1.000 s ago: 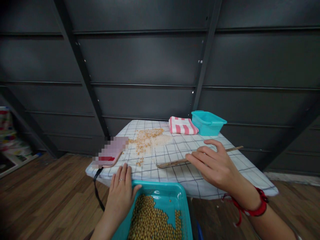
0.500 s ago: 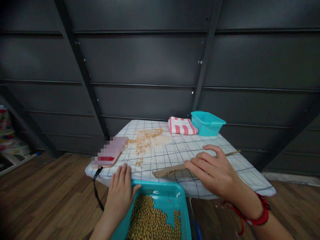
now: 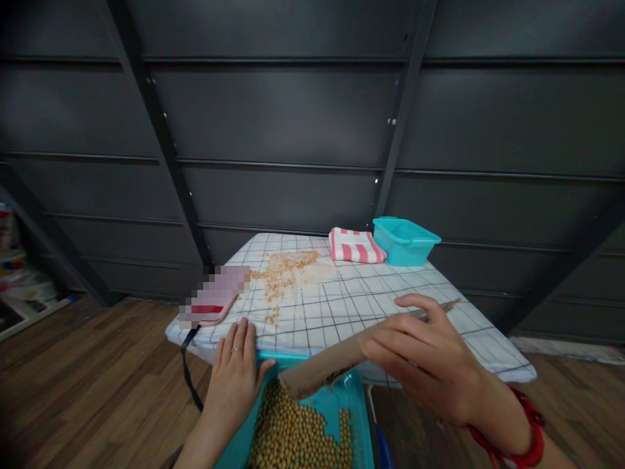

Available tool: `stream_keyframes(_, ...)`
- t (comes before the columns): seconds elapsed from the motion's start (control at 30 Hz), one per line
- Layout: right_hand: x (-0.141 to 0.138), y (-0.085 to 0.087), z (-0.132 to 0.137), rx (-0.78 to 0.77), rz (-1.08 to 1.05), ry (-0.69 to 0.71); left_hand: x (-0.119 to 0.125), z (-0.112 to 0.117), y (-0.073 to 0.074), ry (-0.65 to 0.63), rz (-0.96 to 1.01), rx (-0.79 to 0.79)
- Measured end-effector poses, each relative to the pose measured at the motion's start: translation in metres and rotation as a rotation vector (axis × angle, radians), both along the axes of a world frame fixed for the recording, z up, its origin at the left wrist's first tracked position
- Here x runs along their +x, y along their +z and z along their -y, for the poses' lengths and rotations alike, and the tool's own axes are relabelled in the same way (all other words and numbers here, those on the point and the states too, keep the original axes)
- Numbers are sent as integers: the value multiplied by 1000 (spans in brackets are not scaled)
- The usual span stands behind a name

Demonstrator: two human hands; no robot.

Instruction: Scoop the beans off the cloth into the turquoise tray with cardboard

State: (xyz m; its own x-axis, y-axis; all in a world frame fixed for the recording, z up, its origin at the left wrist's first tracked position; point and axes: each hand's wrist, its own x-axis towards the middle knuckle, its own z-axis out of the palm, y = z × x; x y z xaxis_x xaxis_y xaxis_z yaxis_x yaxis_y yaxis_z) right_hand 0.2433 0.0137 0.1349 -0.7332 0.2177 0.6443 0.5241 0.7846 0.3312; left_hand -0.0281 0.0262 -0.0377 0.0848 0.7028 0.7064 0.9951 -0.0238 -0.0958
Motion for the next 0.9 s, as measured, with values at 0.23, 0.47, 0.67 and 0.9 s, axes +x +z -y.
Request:
stream_keyframes(0.23,-7,1,-12,240,69,-65,1,2,4,25,11,-53)
stream_keyframes(0.47,-13,-17,-31,296,117,-61,-1,2,2,8,35,-99)
stream_keyframes(0.67,-25,-23,-57,374,121,-102,0,3,5,-14,25,-83)
stream_keyframes(0.9,-25,-16,-58,364,88,-129,0,3,7,0,15,-65)
